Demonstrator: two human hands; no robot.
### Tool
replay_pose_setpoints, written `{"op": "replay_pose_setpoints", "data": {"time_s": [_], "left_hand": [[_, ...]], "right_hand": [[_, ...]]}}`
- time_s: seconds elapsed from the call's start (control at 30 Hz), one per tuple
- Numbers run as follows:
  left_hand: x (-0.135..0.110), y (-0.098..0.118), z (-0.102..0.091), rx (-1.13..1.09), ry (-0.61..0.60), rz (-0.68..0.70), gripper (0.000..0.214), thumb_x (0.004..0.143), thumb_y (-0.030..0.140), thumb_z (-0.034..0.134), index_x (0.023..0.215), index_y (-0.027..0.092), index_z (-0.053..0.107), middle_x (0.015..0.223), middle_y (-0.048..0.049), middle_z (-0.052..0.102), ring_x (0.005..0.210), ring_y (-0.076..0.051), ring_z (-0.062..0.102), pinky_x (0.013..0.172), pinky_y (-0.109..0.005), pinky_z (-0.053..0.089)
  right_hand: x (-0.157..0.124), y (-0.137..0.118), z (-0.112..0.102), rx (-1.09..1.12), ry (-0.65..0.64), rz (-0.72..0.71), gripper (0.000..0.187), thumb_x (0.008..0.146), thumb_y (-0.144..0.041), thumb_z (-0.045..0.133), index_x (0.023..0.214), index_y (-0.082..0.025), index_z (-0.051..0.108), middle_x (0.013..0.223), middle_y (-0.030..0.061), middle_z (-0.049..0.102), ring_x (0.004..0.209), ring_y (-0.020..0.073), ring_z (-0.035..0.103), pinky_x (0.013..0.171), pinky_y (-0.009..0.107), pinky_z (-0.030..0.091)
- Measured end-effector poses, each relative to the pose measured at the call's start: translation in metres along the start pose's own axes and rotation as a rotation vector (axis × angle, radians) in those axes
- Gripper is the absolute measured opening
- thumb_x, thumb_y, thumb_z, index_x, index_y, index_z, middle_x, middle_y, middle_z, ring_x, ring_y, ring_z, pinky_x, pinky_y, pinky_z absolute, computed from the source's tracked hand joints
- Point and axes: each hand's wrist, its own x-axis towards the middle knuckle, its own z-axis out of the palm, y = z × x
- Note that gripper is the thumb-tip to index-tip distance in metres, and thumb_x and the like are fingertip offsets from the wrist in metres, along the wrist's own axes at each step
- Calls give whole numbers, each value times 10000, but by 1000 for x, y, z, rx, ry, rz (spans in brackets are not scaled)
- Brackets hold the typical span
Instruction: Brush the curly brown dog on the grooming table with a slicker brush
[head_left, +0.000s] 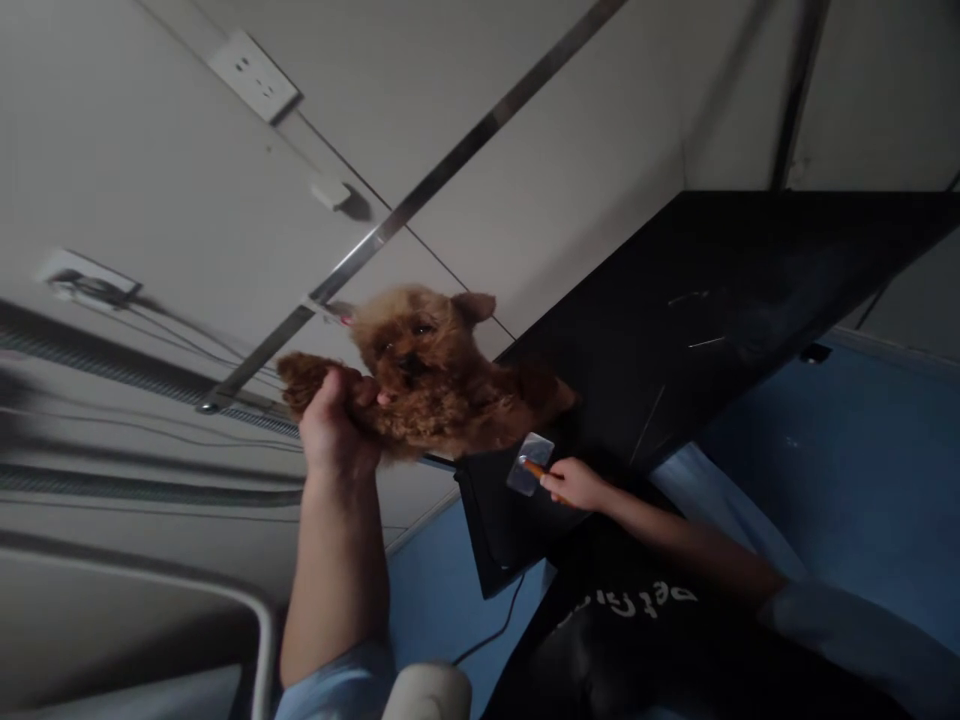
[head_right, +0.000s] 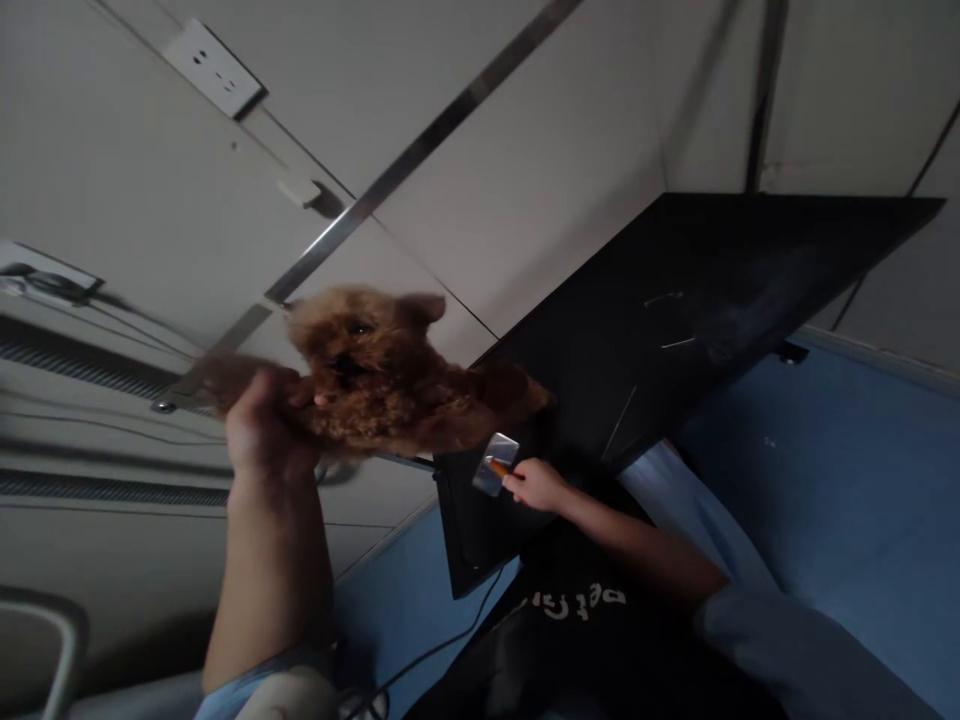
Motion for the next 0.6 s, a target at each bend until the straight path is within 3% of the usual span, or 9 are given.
{"op": "replay_pose_setpoints", "data": {"time_s": [0.1, 0.17, 0.3, 0.37, 0.47, 0.53, 0.6], "left_hand": [[-4, 3, 1, 9, 12, -3, 272, 637, 183, 630, 523, 169, 383, 431, 55, 352, 411, -82, 415, 453, -200, 408], [-7, 4, 3, 9, 8, -17, 279, 674, 206, 619, 528, 170, 384, 421, 51, 354, 401, -86, 422, 449, -200, 414], [-11, 5, 4, 9, 24, -45, 277, 717, 211, 595, 534, 168, 391, 410, 47, 360, 380, -83, 431, 433, -186, 406], [-11, 5, 4, -5, 18, -30, 267, 711, 208, 603, 545, 168, 398, 410, 50, 365, 380, -81, 429, 435, -185, 410], [-12, 4, 5, -11, 7, -15, 254, 661, 200, 629, 545, 172, 405, 409, 50, 383, 390, -87, 439, 436, -196, 413], [-12, 3, 6, -4, 6, -19, 266, 617, 210, 655, 538, 177, 404, 404, 54, 387, 390, -89, 437, 429, -199, 405], [-13, 3, 7, 11, 1, -13, 289, 582, 239, 687, 537, 179, 407, 405, 60, 388, 393, -86, 432, 429, -201, 400]], "right_hand": [[-2, -11, 6, 12, 101, -222, 292, 863, -335, 513, 670, -151, 631, 595, -2, 615, 528, 87, 508, 499, 196, 290], [-2, -12, 9, -16, 191, -278, 267, 849, -326, 537, 664, -152, 620, 608, -2, 621, 555, 89, 513, 518, 196, 294], [-5, -4, 19, 116, 87, -7, 305, 873, -294, 483, 626, -146, 583, 563, 7, 614, 478, 90, 507, 476, 195, 307], [-8, -5, 20, 156, 75, -52, 317, 883, -317, 471, 642, -151, 592, 571, 6, 622, 477, 90, 514, 478, 196, 318], [-8, -7, 16, 35, 222, -271, 273, 847, -341, 539, 655, -161, 610, 603, 2, 633, 547, 98, 535, 521, 200, 325], [-8, 0, 16, -3, 263, -216, 281, 843, -340, 542, 635, -159, 598, 586, 6, 625, 532, 100, 527, 506, 202, 320], [-8, 11, 19, 73, 209, -28, 330, 872, -351, 490, 620, -157, 579, 546, 9, 610, 468, 98, 508, 464, 202, 320]]}}
